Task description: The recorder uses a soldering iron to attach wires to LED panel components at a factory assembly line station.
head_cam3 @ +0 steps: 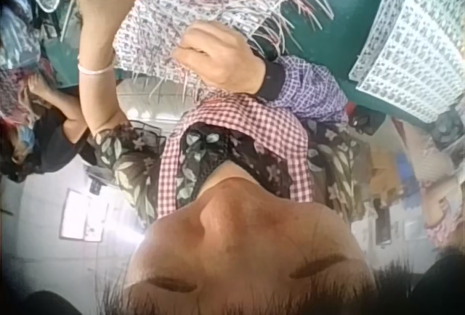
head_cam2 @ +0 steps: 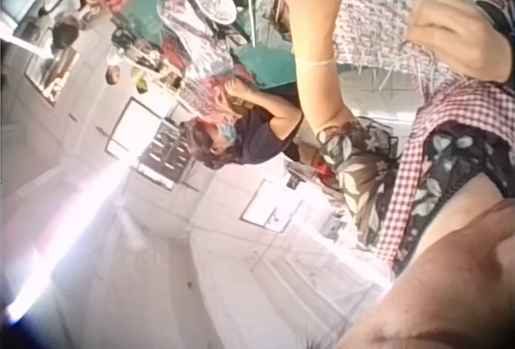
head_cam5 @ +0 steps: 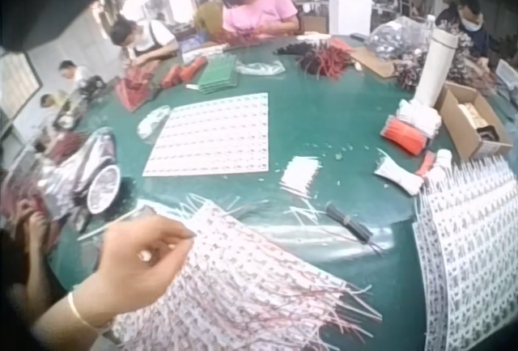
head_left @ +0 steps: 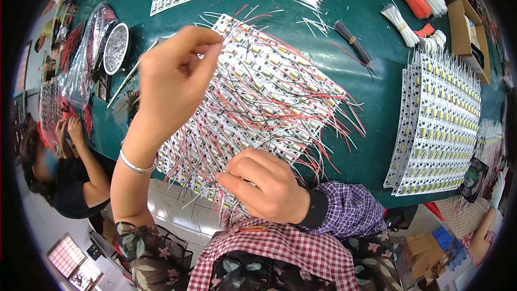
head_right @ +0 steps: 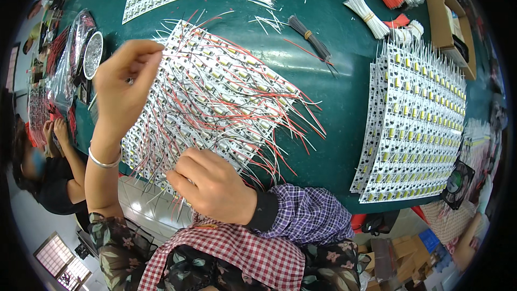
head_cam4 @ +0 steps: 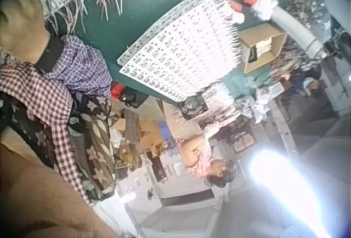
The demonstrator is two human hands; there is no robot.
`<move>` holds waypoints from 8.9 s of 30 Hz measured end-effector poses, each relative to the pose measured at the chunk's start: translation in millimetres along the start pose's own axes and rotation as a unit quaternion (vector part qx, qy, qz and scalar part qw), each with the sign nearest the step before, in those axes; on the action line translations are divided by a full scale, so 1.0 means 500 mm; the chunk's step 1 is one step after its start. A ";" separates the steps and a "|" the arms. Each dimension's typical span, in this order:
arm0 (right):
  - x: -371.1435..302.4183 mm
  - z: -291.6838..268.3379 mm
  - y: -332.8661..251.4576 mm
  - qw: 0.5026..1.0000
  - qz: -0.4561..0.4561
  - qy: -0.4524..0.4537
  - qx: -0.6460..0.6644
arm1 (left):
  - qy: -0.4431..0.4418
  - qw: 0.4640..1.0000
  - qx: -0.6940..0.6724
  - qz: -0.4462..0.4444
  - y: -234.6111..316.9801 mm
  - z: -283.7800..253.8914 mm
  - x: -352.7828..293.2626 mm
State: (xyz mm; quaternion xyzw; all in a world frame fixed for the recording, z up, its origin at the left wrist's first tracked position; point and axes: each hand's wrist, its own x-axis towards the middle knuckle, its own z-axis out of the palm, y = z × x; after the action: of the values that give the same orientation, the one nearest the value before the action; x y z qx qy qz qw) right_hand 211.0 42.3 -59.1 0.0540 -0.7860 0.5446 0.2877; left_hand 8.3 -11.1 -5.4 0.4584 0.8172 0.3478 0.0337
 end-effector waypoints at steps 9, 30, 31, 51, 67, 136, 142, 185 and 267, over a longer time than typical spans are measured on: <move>0.002 0.001 0.000 1.000 0.000 0.010 0.006 | -0.208 0.930 0.237 0.189 0.000 0.114 -0.059; 0.011 -0.013 -0.009 0.998 -0.023 0.040 0.040 | -0.143 0.943 0.267 0.140 -0.021 0.045 -0.025; 0.011 -0.012 -0.008 0.998 -0.023 0.041 0.040 | -0.138 0.949 0.244 0.141 -0.012 0.053 -0.032; 0.008 -0.024 -0.012 0.997 -0.022 0.033 0.060 | -0.074 0.989 0.043 0.123 -0.038 0.122 0.012; 0.007 -0.026 -0.013 0.995 -0.015 0.063 0.070 | -0.114 0.943 0.077 0.304 0.020 0.091 -0.007; -0.192 -0.141 -0.024 0.966 0.168 0.053 -0.191 | -0.065 0.998 0.002 0.015 0.168 0.045 -0.292; -0.211 -0.130 -0.026 0.963 0.157 0.014 -0.220 | -0.139 0.989 0.035 0.045 0.188 0.120 -0.284; -0.187 -0.143 -0.008 0.928 0.221 0.211 -0.212 | -0.211 0.963 0.101 0.132 0.185 0.135 -0.331; -0.274 0.026 -0.105 0.969 -0.016 -0.149 -0.197 | 0.188 0.876 0.226 -0.383 -0.337 -0.156 -0.390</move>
State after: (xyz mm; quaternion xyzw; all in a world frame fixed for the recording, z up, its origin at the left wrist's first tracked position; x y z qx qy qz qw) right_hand 340.2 -21.4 -88.7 0.0889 -0.9108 0.3602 0.1809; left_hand -30.6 -260.7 -99.0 0.0306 0.9762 0.1930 -0.0941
